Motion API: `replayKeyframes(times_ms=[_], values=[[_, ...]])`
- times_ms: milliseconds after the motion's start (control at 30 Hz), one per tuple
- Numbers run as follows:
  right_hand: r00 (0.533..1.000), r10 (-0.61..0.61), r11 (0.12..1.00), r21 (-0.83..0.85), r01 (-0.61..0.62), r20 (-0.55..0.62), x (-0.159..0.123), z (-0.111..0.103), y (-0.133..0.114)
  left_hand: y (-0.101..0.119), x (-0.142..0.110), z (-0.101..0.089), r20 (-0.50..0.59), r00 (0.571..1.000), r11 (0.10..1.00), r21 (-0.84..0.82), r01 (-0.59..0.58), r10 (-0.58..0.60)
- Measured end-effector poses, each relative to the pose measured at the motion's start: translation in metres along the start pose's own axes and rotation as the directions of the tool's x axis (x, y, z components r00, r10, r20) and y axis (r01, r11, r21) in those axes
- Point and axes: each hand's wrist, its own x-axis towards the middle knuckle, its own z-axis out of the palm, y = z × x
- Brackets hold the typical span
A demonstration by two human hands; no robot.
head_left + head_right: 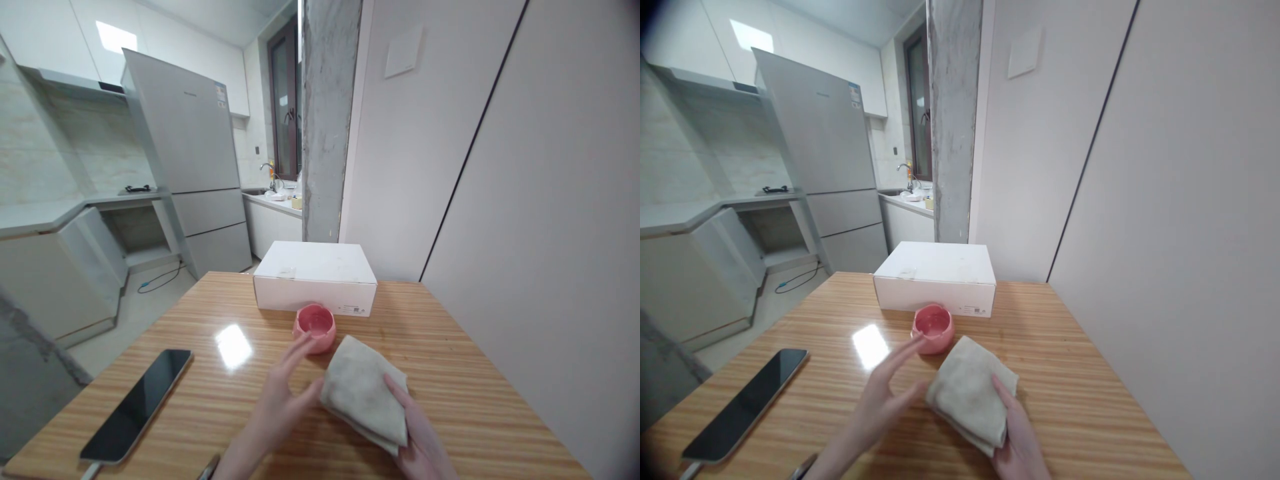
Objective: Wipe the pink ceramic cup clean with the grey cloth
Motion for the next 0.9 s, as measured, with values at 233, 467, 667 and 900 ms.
replayKeyframes(times_ms=[233,467,667,900], values=[[0.896,-0.362,0.931,-0.048,0.362,-0.258,0.009,0.011,-0.051,-0.046,0.071,0.009,-0.065,0.974,0.964,-0.173,0.202,-0.216],[0.749,-0.630,0.775,-0.231,0.589,-0.204,0.037,0.044,-0.037,-0.037,0.075,0.019,-0.040,0.993,0.972,-0.212,0.102,-0.113],[0.719,-0.681,0.625,-0.402,0.669,0.137,0.062,0.070,-0.009,-0.024,0.069,0.028,-0.085,0.996,0.975,-0.222,0.004,-0.024],[0.712,-0.694,0.638,-0.364,0.678,0.109,0.070,0.040,0.023,-0.013,0.066,0.026,0.128,0.979,0.735,-0.646,0.203,-0.159]])
